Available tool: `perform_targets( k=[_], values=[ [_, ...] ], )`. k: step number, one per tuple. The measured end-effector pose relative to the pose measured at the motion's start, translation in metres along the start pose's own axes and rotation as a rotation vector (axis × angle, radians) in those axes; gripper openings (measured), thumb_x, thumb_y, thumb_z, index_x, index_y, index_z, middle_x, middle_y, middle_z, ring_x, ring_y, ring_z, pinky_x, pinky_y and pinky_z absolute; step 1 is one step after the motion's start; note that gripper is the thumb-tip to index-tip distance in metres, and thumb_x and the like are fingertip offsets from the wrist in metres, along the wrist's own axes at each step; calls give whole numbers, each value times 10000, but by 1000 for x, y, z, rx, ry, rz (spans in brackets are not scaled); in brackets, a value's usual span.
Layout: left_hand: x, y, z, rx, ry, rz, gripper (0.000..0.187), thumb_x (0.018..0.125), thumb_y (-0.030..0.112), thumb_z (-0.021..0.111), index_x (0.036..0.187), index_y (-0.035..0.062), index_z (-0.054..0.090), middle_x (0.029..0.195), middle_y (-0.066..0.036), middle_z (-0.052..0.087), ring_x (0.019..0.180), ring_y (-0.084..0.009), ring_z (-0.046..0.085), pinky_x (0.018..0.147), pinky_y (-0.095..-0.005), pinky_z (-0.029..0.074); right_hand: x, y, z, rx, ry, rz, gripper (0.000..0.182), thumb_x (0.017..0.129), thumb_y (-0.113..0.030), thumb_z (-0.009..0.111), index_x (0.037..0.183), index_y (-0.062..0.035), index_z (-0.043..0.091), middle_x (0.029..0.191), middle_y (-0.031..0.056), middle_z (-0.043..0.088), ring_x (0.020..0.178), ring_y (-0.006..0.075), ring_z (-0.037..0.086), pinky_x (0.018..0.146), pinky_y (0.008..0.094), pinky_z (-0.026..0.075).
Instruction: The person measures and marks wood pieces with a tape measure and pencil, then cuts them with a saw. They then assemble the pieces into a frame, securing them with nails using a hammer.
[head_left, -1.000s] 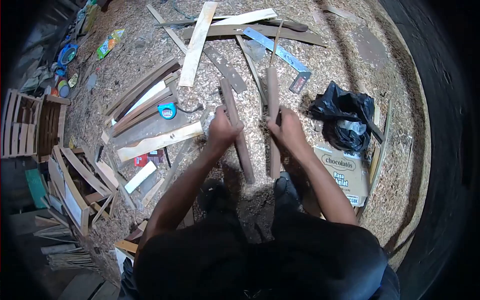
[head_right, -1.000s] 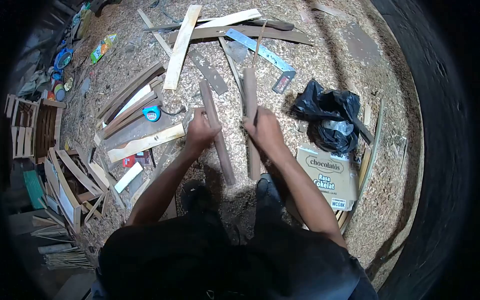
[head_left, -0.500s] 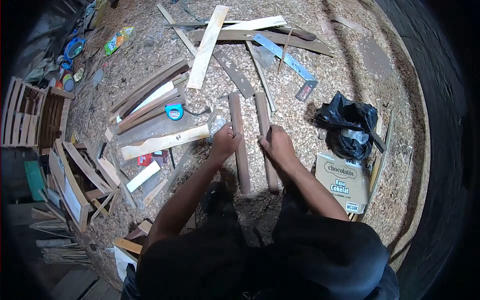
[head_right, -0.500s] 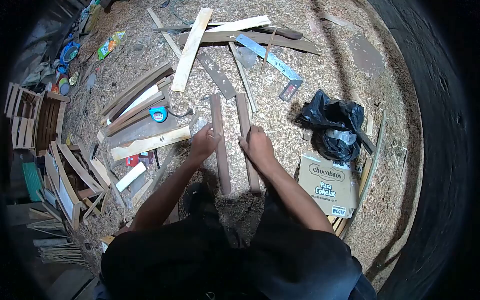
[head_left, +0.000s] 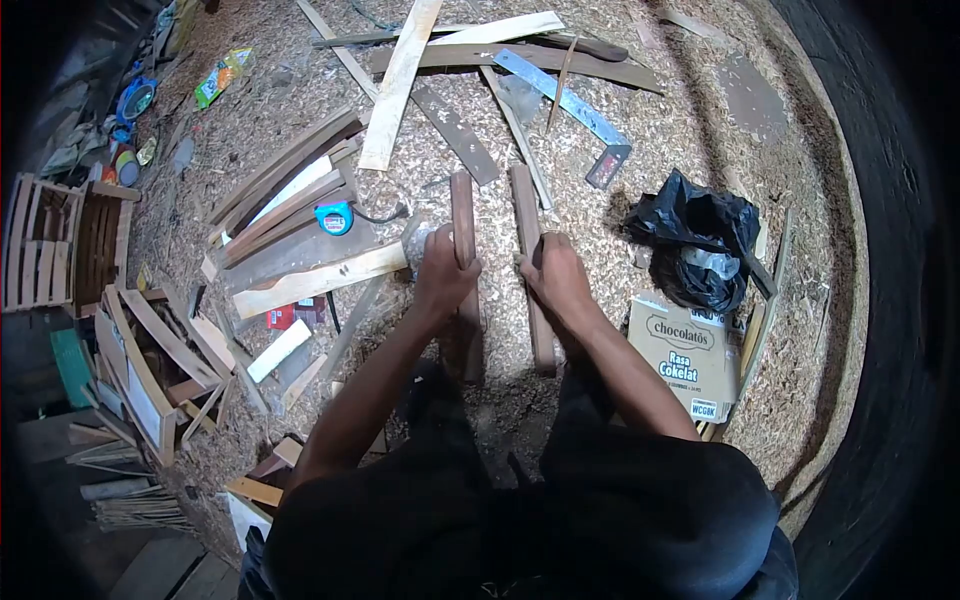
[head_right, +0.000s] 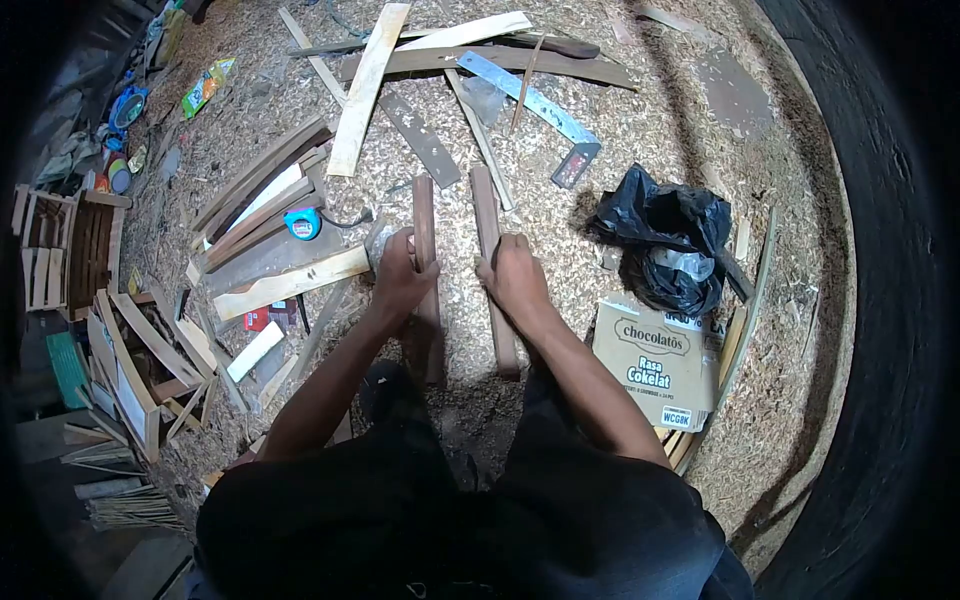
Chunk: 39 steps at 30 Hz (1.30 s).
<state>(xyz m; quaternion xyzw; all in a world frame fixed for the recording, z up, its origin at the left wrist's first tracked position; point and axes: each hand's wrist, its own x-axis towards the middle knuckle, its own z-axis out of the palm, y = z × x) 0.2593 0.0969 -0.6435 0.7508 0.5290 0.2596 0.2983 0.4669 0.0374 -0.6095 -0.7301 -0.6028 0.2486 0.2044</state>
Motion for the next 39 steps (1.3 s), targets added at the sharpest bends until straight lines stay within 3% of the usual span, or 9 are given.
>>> perform_targets(
  k=[4, 6, 9, 15, 28, 30, 33, 36, 39],
  values=[
    [-3, -7, 1, -40, -47, -63, 661, 762, 141, 827, 1308, 3, 481, 1073, -193, 562, 947, -341, 610, 834, -428, 513, 8, 8, -13, -27, 65, 4, 426, 900, -214, 695, 1055, 155, 550, 1026, 335, 590, 888, 485, 647, 789, 501, 564],
    [-6, -8, 1, -71, -34, -68, 657, 765, 147, 828, 1307, 6, 485, 1064, -184, 565, 935, -330, 609, 829, -422, 512, 16, 7, -30, 79, 15, 185, 419, 890, -224, 731, 1010, 144, 572, 984, 323, 608, 876, 468, 642, 816, 500, 546],
    [-8, 3, -2, -7, -3, -48, 637, 780, 153, 819, 1304, 2, 490, 1053, -175, 569, 922, -312, 609, 801, -411, 515, 22, 29, -34, -51, 76, 48, 429, 901, -242, 729, 1006, 143, 573, 979, 314, 609, 908, 468, 637, 825, 503, 529],
    [-5, 5, -3, -30, -15, -52, 604, 810, 169, 798, 1299, -7, 490, 1026, -171, 570, 888, -303, 599, 791, -424, 509, -8, -3, -12, 35, -31, 53, 438, 912, -257, 701, 1030, 143, 566, 1011, 322, 594, 907, 482, 635, 816, 499, 542],
    [-13, 0, -1, -67, -46, -8, 557, 847, 173, 769, 1288, -25, 493, 1079, -223, 582, 947, -357, 629, 850, -442, 507, -19, 2, 3, 25, -4, 44, 439, 905, -259, 706, 1052, 126, 556, 1035, 311, 588, 888, 485, 647, 780, 513, 556],
    [-11, 0, -2, -93, -16, -7, 545, 845, 169, 767, 1280, -25, 501, 1074, -225, 587, 959, -368, 629, 859, -443, 507, -14, 3, -1, 27, 29, 117, 459, 862, -253, 759, 1063, 119, 580, 1001, 304, 602, 927, 469, 621, 823, 506, 517],
    [-8, 4, -16, -182, -107, -245, 515, 831, 164, 741, 1253, -3, 499, 1093, -234, 567, 1031, -429, 580, 905, -488, 478, -11, 15, -4, -2, 59, 117, 460, 851, -261, 773, 1061, 107, 593, 981, 288, 607, 920, 458, 620, 815, 506, 512],
    [-8, -3, -13, -40, -51, -86, 526, 833, 173, 744, 1265, 4, 496, 1098, -233, 565, 1027, -435, 579, 894, -498, 481, -8, 21, -4, -50, 112, 82, 446, 859, -266, 764, 1051, 99, 594, 1005, 286, 605, 931, 460, 621, 820, 512, 514],
    [-8, -7, -13, -10, -81, -96, 557, 837, 200, 748, 1288, 5, 485, 1107, -238, 563, 1044, -437, 579, 893, -509, 485, -3, 24, -17, -37, 70, 144, 443, 875, -277, 741, 1066, 92, 588, 1075, 295, 600, 980, 476, 624, 852, 527, 518]
  ],
)
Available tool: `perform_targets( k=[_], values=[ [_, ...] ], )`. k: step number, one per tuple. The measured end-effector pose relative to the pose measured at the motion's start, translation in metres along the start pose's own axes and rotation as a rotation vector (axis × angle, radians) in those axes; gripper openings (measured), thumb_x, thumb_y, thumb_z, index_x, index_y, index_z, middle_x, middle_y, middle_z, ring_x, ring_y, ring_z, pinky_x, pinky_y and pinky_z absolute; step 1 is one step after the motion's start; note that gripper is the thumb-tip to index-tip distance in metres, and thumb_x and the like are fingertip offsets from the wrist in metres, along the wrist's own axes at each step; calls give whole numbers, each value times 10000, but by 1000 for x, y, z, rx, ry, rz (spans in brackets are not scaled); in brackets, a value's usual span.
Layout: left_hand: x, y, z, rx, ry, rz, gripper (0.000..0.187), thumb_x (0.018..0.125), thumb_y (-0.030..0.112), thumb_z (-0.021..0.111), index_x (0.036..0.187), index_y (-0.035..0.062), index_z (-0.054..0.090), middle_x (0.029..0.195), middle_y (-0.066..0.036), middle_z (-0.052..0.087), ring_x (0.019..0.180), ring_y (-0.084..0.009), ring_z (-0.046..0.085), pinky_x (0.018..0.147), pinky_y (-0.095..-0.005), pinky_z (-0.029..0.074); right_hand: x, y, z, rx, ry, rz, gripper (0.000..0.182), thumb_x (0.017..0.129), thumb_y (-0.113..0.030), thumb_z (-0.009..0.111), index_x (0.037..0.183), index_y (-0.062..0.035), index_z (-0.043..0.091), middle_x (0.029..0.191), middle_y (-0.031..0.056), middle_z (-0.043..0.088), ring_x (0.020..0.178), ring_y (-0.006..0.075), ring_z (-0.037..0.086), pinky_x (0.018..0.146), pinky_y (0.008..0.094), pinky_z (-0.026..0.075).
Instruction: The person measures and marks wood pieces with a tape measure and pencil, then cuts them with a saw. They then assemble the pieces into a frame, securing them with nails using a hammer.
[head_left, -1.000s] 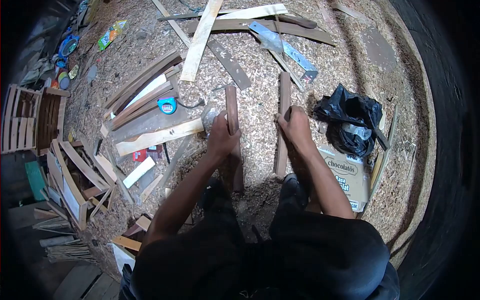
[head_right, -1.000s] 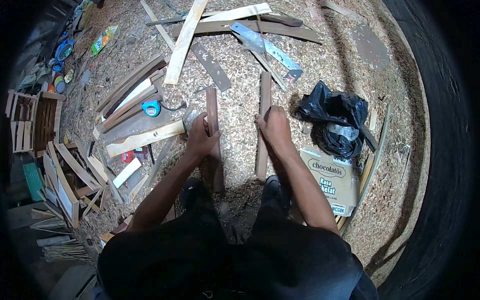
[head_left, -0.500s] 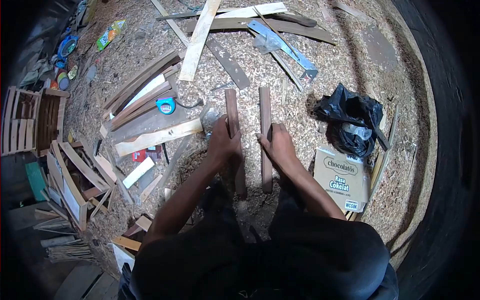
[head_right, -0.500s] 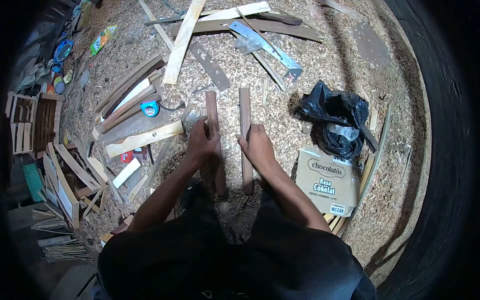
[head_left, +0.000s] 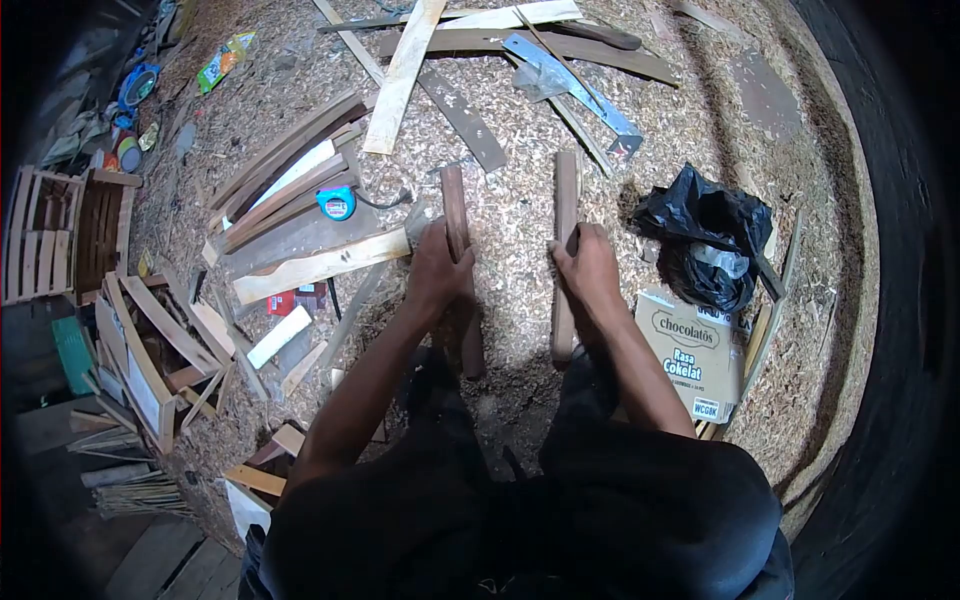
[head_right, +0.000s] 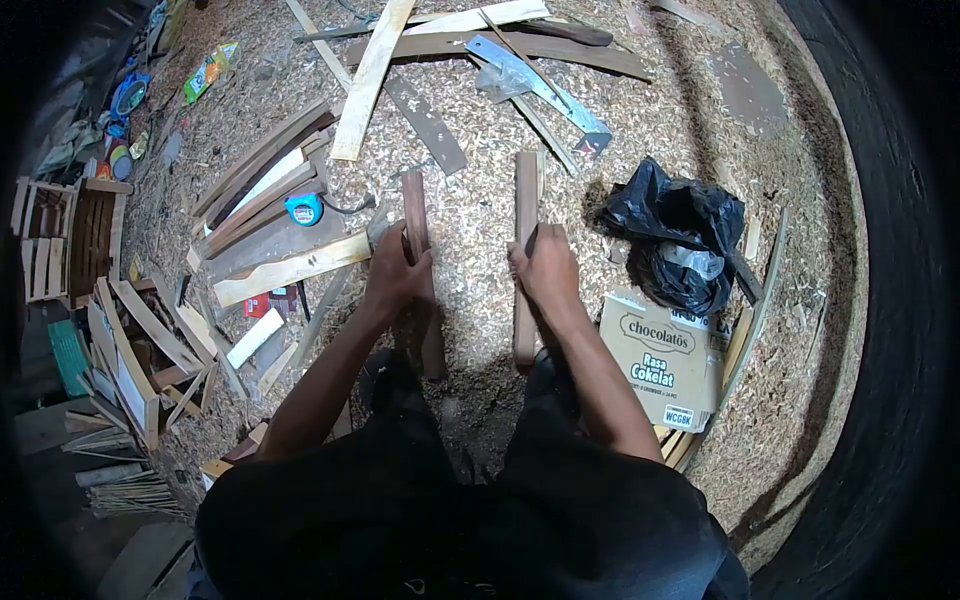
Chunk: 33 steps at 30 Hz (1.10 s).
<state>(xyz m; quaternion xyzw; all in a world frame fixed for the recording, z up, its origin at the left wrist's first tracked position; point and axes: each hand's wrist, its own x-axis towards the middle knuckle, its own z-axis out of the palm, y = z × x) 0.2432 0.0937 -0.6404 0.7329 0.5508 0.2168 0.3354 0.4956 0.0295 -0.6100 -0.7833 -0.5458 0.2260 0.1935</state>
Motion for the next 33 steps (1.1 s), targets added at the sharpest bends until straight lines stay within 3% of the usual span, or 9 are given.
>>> perform_targets(
  k=[3, 6, 9, 12, 15, 24, 27, 30, 33],
  values=[
    [4, -7, 1, 98, 63, 18, 589, 841, 231, 752, 1304, -1, 473, 1113, -240, 560, 1066, -436, 578, 892, -516, 490, 10, 11, -7, -30, -5, -22, 440, 874, -269, 745, 1062, 95, 582, 1071, 300, 597, 977, 479, 620, 857, 524, 516],
    [8, -6, 0, 90, 2, -51, 606, 844, 251, 752, 1313, -5, 464, 1135, -244, 554, 1080, -443, 575, 899, -516, 493, 7, 9, -3, -37, 25, -52, 455, 873, -265, 749, 1083, 98, 573, 1081, 302, 592, 985, 482, 620, 848, 522, 522],
    [3, -1, -7, 71, -4, -167, 670, 796, 230, 808, 1328, -25, 490, 1104, -227, 596, 1048, -385, 610, 899, -458, 507, 0, 5, -5, -35, 56, -74, 493, 873, -270, 753, 1129, 97, 545, 1092, 302, 583, 993, 488, 620, 834, 522, 528],
    [-11, 8, -16, 56, -50, -130, 674, 794, 218, 798, 1340, -28, 489, 1100, -223, 586, 1030, -379, 613, 883, -455, 516, -22, -2, -8, -29, -32, -27, 479, 875, -207, 746, 1151, 100, 503, 1101, 340, 551, 958, 512, 629, 810, 527, 548],
    [-12, 7, -14, 63, -14, -6, 536, 814, 213, 736, 1249, 12, 494, 1081, -227, 545, 1014, -445, 588, 858, -523, 509, -27, 2, -4, -24, -55, -27, 437, 870, -153, 736, 1128, 109, 500, 1098, 360, 536, 938, 521, 634, 800, 531, 557],
    [-6, 3, -8, 125, 45, 1, 511, 818, 210, 702, 1245, 19, 497, 1051, -212, 529, 961, -437, 592, 808, -519, 513, -25, 11, -1, 41, -70, -67, 418, 870, -197, 732, 1072, 117, 544, 1057, 334, 555, 946, 521, 593, 847, 522, 512],
    [-6, 9, -14, 82, -7, -90, 495, 817, 216, 711, 1230, 27, 516, 1020, -207, 527, 961, -426, 596, 799, -513, 511, -21, 21, -1, 5, -76, -94, 389, 865, -195, 730, 1066, 96, 567, 1032, 320, 565, 950, 495, 599, 870, 520, 502],
    [-6, 1, -14, 26, 63, 0, 502, 815, 217, 725, 1237, 31, 527, 1022, -210, 534, 956, -418, 603, 793, -511, 509, -18, 16, -15, 11, -13, -122, 381, 866, -217, 736, 1039, 78, 569, 985, 309, 573, 916, 493, 597, 847, 526, 493],
    [-5, 1, -15, 86, -35, -82, 653, 801, 199, 781, 1361, 8, 505, 1089, -209, 579, 1008, -370, 623, 891, -439, 522, -13, 24, -25, -52, -187, -86, 411, 861, -165, 718, 1127, 103, 556, 1084, 344, 564, 958, 518, 620, 863, 532, 534]
  ],
)
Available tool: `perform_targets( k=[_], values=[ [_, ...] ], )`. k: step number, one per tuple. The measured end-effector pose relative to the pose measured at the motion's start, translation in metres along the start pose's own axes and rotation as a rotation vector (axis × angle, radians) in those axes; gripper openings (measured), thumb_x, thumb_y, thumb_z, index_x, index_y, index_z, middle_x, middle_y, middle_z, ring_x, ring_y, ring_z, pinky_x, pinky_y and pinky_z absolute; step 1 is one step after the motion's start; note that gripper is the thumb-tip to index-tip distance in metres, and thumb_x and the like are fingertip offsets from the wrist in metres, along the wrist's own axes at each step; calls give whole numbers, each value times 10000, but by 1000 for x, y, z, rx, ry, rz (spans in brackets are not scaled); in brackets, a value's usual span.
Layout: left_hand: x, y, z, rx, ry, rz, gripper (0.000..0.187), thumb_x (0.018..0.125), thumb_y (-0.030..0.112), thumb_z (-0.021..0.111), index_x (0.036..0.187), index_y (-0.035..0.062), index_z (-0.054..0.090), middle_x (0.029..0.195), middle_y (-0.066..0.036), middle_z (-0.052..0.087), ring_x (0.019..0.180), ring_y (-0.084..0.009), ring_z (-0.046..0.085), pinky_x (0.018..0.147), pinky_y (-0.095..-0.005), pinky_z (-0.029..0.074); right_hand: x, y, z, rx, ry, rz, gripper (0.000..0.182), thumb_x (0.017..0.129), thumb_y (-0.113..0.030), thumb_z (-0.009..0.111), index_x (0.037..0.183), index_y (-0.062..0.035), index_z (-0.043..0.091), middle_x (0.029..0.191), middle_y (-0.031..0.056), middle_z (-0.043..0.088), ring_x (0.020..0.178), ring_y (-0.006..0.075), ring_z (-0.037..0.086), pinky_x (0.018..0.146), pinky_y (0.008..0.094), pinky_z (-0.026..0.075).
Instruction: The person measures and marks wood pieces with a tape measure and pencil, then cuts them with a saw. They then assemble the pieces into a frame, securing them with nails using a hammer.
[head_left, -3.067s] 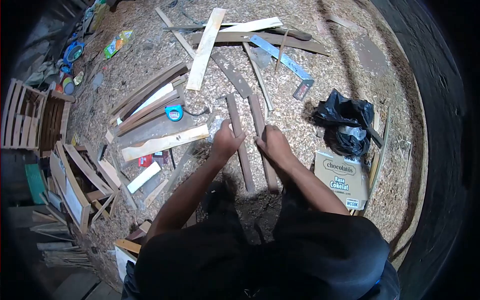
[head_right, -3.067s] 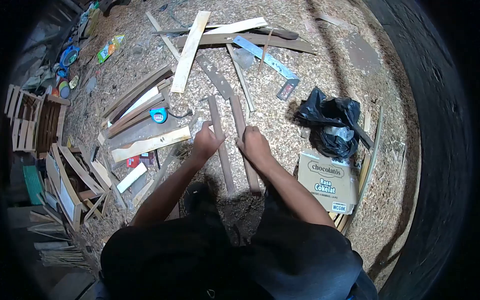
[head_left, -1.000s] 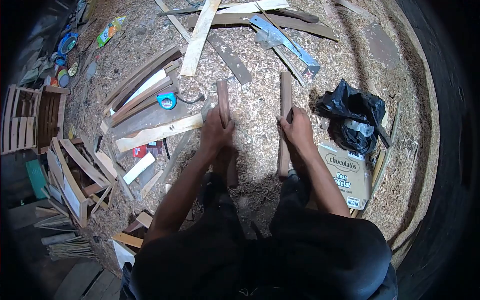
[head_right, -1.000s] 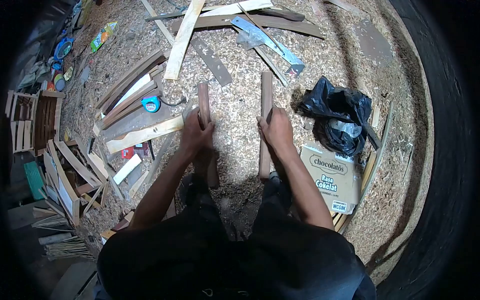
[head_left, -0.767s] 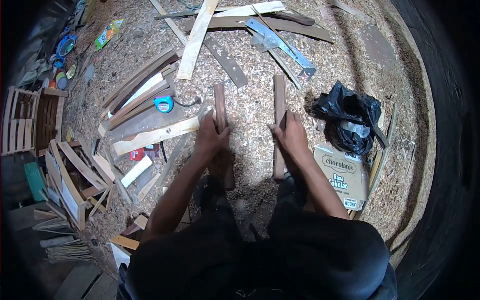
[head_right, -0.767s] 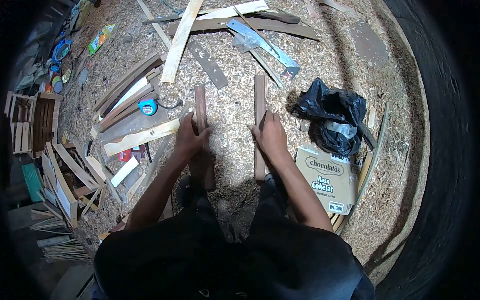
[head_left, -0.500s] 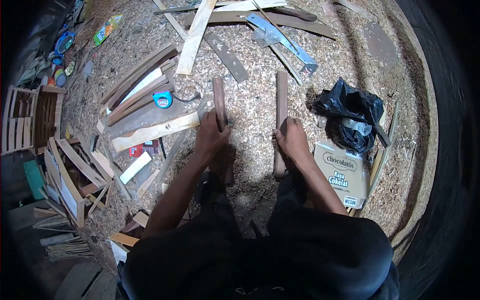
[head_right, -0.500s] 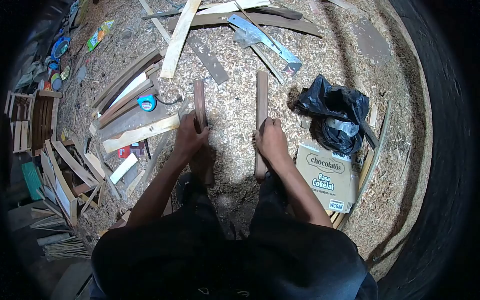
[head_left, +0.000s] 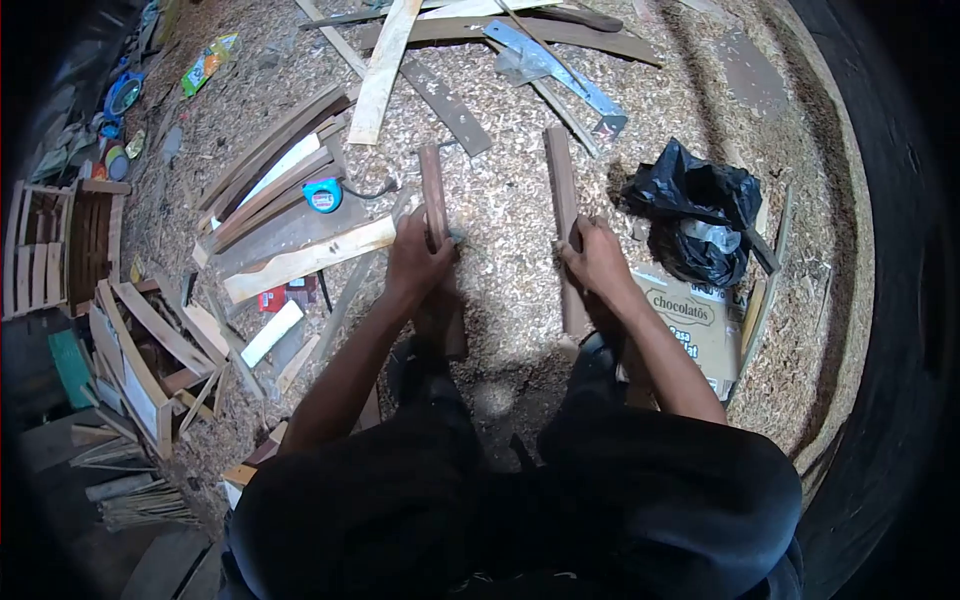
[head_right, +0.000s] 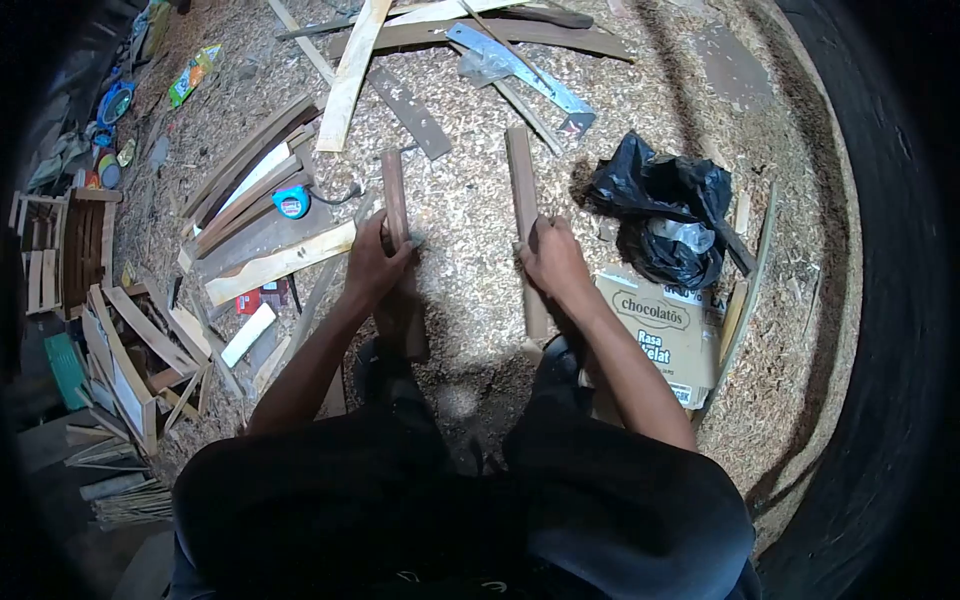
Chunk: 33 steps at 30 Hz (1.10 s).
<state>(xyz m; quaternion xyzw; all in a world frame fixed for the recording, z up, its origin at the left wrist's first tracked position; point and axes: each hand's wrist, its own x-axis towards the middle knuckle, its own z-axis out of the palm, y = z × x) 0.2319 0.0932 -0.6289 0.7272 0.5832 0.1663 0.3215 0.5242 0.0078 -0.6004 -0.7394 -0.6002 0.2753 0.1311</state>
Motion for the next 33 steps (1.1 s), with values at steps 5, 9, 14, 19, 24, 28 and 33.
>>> perform_targets(
  k=[5, 9, 14, 19, 24, 28, 33],
  values=[
    [-1, -9, 5, -18, 28, 17, 669, 810, 182, 785, 1385, 7, 490, 1112, -204, 575, 1023, -362, 621, 892, -436, 526, -8, -6, 18, -1, 133, -26, 440, 875, -168, 711, 1165, 114, 539, 1060, 343, 571, 934, 518, 623, 834, 521, 540],
    [-4, -4, 6, -44, 61, 41, 673, 817, 161, 779, 1398, 5, 477, 1139, -206, 557, 1025, -362, 617, 876, -434, 531, -12, -12, 18, 35, 108, 67, 449, 877, -174, 718, 1192, 96, 546, 1071, 324, 577, 953, 511, 620, 835, 522, 530],
    [-9, 3, -1, -66, 28, 35, 651, 834, 136, 757, 1399, -9, 469, 1163, -211, 535, 1034, -377, 610, 884, -438, 531, -11, -13, 22, -15, 89, 106, 495, 889, -178, 711, 1269, 62, 504, 1083, 323, 570, 936, 520, 624, 820, 538, 536],
    [-19, -5, 3, -85, 12, 122, 604, 858, 114, 718, 1394, -30, 480, 1207, -217, 496, 1040, -372, 612, 895, -431, 538, -30, -21, 21, 6, 142, -23, 610, 924, -111, 649, 1470, 2, 402, 1120, 306, 510, 936, 468, 605, 814, 506, 519],
    [-19, -2, 6, -58, -12, 94, 625, 850, 97, 660, 1421, -27, 440, 1214, -278, 471, 1080, -457, 584, 916, -479, 530, -28, -15, 23, 2, 132, -19, 592, 916, -85, 627, 1460, 15, 416, 1096, 300, 505, 907, 457, 603, 805, 499, 523],
    [-19, 0, 5, -63, 11, 94, 617, 856, 110, 696, 1415, -40, 482, 1203, -236, 488, 1031, -381, 615, 877, -421, 540, -27, -13, 23, -11, 147, -83, 595, 907, -80, 621, 1452, 48, 418, 1084, 285, 503, 881, 436, 609, 766, 477, 543],
    [-18, -2, 6, -10, -2, 147, 633, 850, 115, 690, 1426, -32, 472, 1195, -240, 493, 1030, -396, 601, 870, -434, 532, -22, -12, 30, -37, 124, -91, 619, 900, -80, 640, 1464, 36, 414, 1085, 290, 496, 909, 446, 595, 823, 483, 524]
  ],
)
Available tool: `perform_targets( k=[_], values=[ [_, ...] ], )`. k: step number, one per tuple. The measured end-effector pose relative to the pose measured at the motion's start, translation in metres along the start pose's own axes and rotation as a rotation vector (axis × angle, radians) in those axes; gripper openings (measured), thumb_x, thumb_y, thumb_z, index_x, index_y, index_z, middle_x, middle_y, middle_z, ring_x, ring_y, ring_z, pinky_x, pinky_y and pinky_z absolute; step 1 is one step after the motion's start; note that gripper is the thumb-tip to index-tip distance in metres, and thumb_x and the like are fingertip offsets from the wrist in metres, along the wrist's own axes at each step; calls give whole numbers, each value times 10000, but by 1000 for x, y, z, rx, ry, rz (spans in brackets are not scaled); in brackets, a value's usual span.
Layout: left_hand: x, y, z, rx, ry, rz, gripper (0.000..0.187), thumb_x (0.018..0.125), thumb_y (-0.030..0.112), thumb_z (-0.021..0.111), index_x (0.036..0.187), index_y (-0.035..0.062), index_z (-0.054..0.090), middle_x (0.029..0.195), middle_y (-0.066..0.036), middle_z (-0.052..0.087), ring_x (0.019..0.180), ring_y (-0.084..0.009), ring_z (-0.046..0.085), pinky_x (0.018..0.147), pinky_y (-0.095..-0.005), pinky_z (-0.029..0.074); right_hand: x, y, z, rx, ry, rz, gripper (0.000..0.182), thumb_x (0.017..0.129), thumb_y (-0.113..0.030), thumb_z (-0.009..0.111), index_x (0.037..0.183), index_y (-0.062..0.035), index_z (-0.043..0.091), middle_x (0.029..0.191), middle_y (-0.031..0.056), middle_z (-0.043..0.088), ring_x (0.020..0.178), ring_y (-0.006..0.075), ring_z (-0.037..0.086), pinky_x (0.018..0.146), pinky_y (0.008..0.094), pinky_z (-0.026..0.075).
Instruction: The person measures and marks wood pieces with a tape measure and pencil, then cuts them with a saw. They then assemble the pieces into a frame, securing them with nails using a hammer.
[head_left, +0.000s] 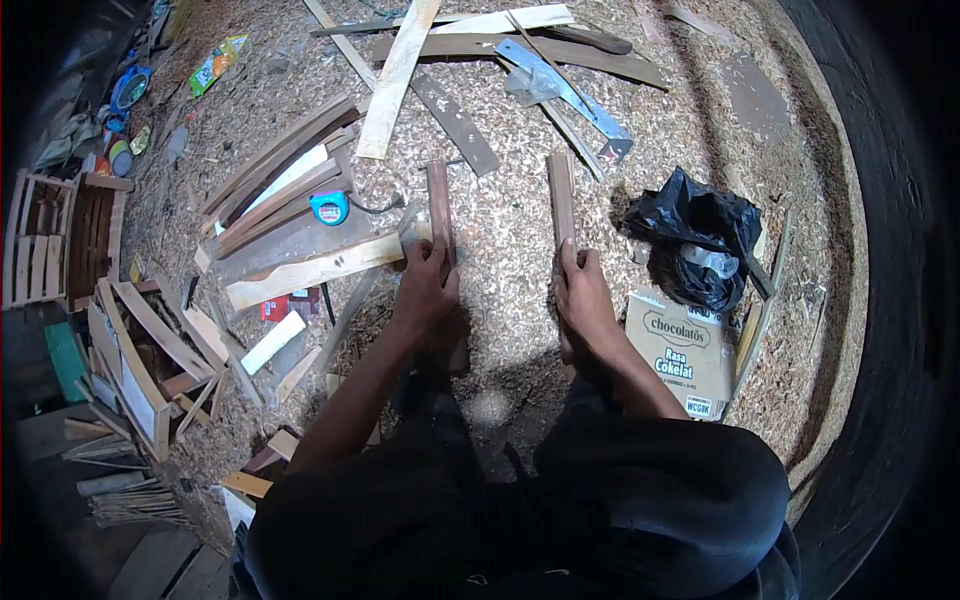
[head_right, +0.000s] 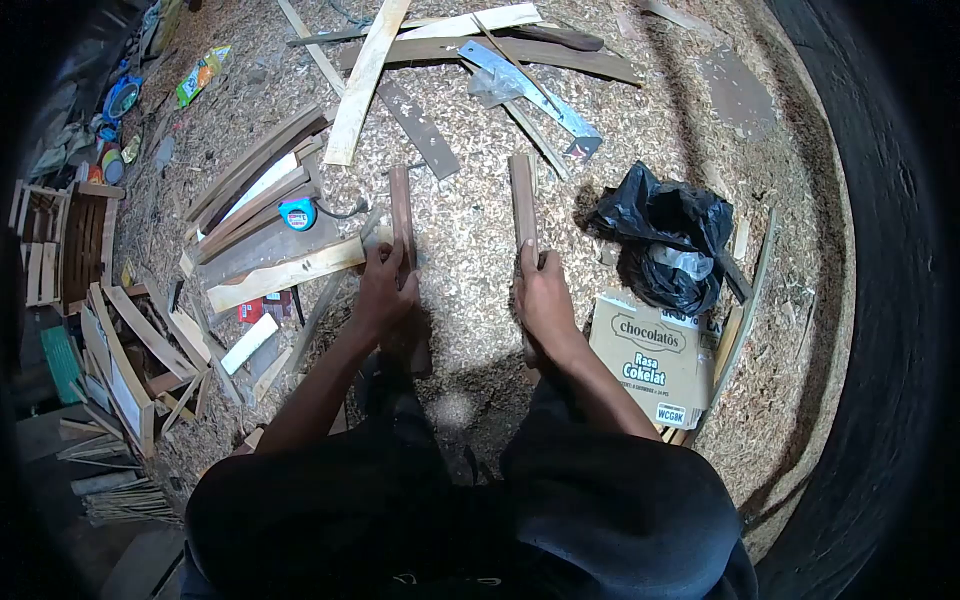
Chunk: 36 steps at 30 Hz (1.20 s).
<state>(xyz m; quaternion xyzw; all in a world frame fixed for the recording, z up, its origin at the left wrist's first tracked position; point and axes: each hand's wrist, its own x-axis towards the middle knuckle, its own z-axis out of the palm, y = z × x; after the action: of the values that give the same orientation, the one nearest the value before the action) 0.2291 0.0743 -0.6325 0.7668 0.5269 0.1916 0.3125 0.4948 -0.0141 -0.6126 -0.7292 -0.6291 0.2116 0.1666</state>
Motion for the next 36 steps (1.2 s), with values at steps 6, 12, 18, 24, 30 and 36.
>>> perform_targets(
  k=[6, 12, 18, 24, 30, 36],
  values=[
    [6, 4, -1, -29, 19, 6, 414, 872, 129, 659, 1225, -52, 543, 1182, -271, 482, 993, -456, 607, 824, -492, 540, -4, 0, -1, 18, 63, -18, 585, 889, -70, 637, 1427, 64, 452, 1048, 280, 523, 865, 426, 596, 769, 473, 529],
    [0, 0, 2, -79, 11, -13, 517, 871, 123, 654, 1326, -66, 499, 1176, -277, 481, 1000, -457, 604, 845, -486, 539, -4, 0, -1, 101, 92, 12, 587, 877, -84, 655, 1415, 50, 465, 1055, 284, 526, 883, 430, 608, 788, 466, 533],
    [-2, 0, 6, -38, 23, 6, 570, 865, 116, 665, 1368, -68, 470, 1164, -277, 478, 1012, -450, 597, 862, -466, 538, -2, 1, 1, 113, 102, 28, 539, 874, -74, 643, 1387, 43, 528, 1055, 284, 531, 892, 421, 616, 803, 441, 527],
    [-1, -3, 4, -98, -11, 7, 585, 858, 129, 683, 1373, -54, 475, 1164, -264, 478, 1013, -443, 597, 860, -465, 535, -2, 12, 6, 99, 123, -43, 614, 854, -94, 674, 1426, 16, 483, 1037, 269, 527, 854, 425, 619, 765, 464, 545],
    [1, -13, 7, -26, -44, -6, 567, 864, 138, 693, 1366, -27, 488, 1170, -253, 476, 1005, -436, 598, 846, -462, 534, -2, 13, 9, 80, 108, -47, 631, 864, -94, 667, 1442, 31, 449, 1055, 292, 523, 861, 447, 617, 780, 472, 545],
    [3, -14, 8, -101, -54, -25, 424, 859, 140, 710, 1210, -36, 551, 1162, -246, 477, 993, -436, 605, 838, -483, 531, -2, 12, 6, 78, 80, -49, 637, 873, -93, 657, 1452, 37, 428, 1064, 301, 515, 879, 446, 609, 795, 473, 542]
  ],
)
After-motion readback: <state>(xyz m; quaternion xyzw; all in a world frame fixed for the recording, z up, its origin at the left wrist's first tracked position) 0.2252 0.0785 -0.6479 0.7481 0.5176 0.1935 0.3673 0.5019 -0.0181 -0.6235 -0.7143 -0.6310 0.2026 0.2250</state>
